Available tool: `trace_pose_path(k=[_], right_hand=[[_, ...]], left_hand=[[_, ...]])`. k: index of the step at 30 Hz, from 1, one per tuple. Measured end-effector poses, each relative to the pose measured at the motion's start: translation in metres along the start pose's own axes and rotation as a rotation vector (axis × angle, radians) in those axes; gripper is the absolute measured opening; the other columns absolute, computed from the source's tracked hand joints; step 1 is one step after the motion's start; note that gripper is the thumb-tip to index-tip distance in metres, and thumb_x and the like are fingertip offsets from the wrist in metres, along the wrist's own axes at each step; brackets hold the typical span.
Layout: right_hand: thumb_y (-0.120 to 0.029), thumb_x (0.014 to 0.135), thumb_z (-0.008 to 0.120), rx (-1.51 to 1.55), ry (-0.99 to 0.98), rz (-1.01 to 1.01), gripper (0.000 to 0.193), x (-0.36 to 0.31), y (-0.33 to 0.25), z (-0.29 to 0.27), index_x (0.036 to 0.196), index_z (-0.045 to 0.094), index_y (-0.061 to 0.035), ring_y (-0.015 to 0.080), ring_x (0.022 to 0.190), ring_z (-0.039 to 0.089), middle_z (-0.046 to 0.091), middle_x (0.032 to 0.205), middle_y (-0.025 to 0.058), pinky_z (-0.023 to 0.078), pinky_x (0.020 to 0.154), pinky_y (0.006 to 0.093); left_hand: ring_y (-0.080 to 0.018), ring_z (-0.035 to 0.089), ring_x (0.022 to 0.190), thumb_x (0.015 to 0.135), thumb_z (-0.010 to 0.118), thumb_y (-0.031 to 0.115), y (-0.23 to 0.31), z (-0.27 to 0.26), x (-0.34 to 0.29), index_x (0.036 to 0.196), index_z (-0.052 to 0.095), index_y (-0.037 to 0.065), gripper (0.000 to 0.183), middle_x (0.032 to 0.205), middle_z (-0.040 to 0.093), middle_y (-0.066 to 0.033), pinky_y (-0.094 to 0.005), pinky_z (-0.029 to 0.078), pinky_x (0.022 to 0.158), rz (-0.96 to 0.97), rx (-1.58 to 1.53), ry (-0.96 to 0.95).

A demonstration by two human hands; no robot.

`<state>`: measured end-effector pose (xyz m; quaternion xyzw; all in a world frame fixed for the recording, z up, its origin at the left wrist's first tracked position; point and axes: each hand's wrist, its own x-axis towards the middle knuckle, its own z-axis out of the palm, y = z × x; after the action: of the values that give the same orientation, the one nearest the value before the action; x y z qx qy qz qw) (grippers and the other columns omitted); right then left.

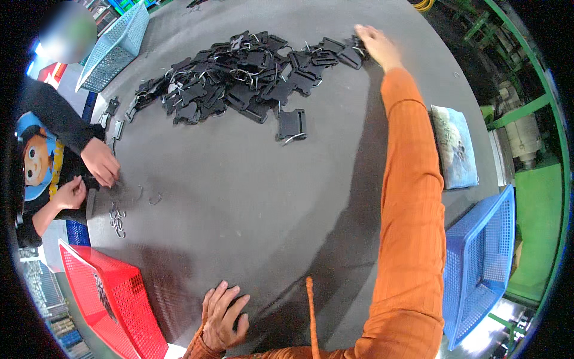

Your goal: The person sorts black plastic components and metal clips from a large pile on a table into smaller bins.

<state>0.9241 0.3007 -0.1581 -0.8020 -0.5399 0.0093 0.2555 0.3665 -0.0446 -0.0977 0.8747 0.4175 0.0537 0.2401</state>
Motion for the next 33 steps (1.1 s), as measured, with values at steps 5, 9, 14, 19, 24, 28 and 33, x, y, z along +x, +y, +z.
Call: trace_pose_path(k=[5, 9, 14, 19, 24, 28, 33], right_hand=[[-0.069, 0.086, 0.029, 0.225, -0.235, -0.395, 0.068, 0.024, -0.105, 0.057, 0.136, 0.045, -0.0258, 0.0237, 0.134, 0.032, 0.04, 0.143, 0.0039, 0.017, 0.112, 0.0449], [-0.041, 0.09, 0.046, 0.454, -0.453, -0.546, 0.041, -0.004, -0.193, 0.069, 0.124, 0.059, -0.0198, 0.0229, 0.125, 0.044, 0.053, 0.131, 0.0071, 0.031, 0.106, 0.0359], [-0.024, 0.085, 0.05, 0.56, -0.612, -0.885, 0.033, -0.039, -0.207, 0.065, 0.112, 0.067, -0.015, 0.0232, 0.125, 0.045, 0.059, 0.123, 0.0081, 0.034, 0.104, 0.0351], [-0.029, 0.087, 0.05, 0.406, -0.676, -0.828, 0.032, -0.138, -0.224, 0.029, 0.111, 0.067, -0.0175, 0.0198, 0.137, 0.029, 0.053, 0.132, 0.0006, 0.004, 0.113, 0.0511], [-0.032, 0.087, 0.052, 0.385, -0.745, -0.859, 0.03, -0.227, -0.228, -0.004, 0.106, 0.068, -0.0159, 0.0209, 0.138, 0.026, 0.052, 0.132, -0.001, 0.004, 0.113, 0.0529], [-0.025, 0.081, 0.05, 0.301, -0.821, -0.863, 0.029, -0.278, -0.223, -0.042, 0.101, 0.07, -0.0185, 0.0216, 0.137, 0.029, 0.053, 0.132, 0.0004, 0.007, 0.112, 0.0565], [-0.015, 0.079, 0.052, 0.026, -0.526, -0.784, 0.038, -0.334, -0.211, -0.123, 0.116, 0.061, -0.0205, 0.0264, 0.132, 0.035, 0.047, 0.137, 0.0046, 0.019, 0.11, 0.0556]], left_hand=[[-0.0308, 0.045, 0.123, 0.07, 0.065, 0.013, -0.001, 0.002, -0.001, 0.109, 0.064, 0.013, 0.04, 0.122, 0.054, -0.0084, -0.0482, 0.033, 0.102, -0.017, -0.01, 0.04], [-0.0326, 0.047, 0.121, 0.068, 0.065, 0.007, 0.005, -0.003, 0.001, 0.106, 0.066, 0.012, 0.038, 0.12, 0.055, -0.0098, -0.0491, 0.036, 0.1, -0.048, -0.095, 0.068], [-0.036, 0.048, 0.119, 0.067, 0.064, 0.004, -0.001, -0.001, 0.003, 0.099, 0.067, 0.007, 0.032, 0.116, 0.057, -0.0135, -0.0489, 0.039, 0.097, 0.008, -0.174, 0.139], [-0.0372, 0.046, 0.121, 0.073, 0.057, -0.003, -0.004, -0.003, -0.004, 0.104, 0.064, 0.003, 0.033, 0.121, 0.054, -0.0163, -0.0452, 0.038, 0.1, 0.03, -0.298, 0.309], [-0.036, 0.043, 0.124, 0.077, 0.055, -0.004, -0.007, 0.002, -0.008, 0.108, 0.061, 0.003, 0.032, 0.125, 0.051, -0.0162, -0.0436, 0.036, 0.102, 0.043, -0.283, 0.465], [-0.035, 0.043, 0.124, 0.079, 0.055, -0.001, -0.014, 0.012, -0.011, 0.108, 0.06, 0.004, 0.03, 0.125, 0.051, -0.0154, -0.0423, 0.036, 0.102, 0.086, -0.27, 0.534], [-0.0348, 0.045, 0.12, 0.08, 0.055, -0.001, -0.021, 0.021, -0.013, 0.106, 0.06, 0.004, 0.027, 0.122, 0.053, -0.0153, -0.0424, 0.037, 0.102, 0.142, -0.252, 0.597]])
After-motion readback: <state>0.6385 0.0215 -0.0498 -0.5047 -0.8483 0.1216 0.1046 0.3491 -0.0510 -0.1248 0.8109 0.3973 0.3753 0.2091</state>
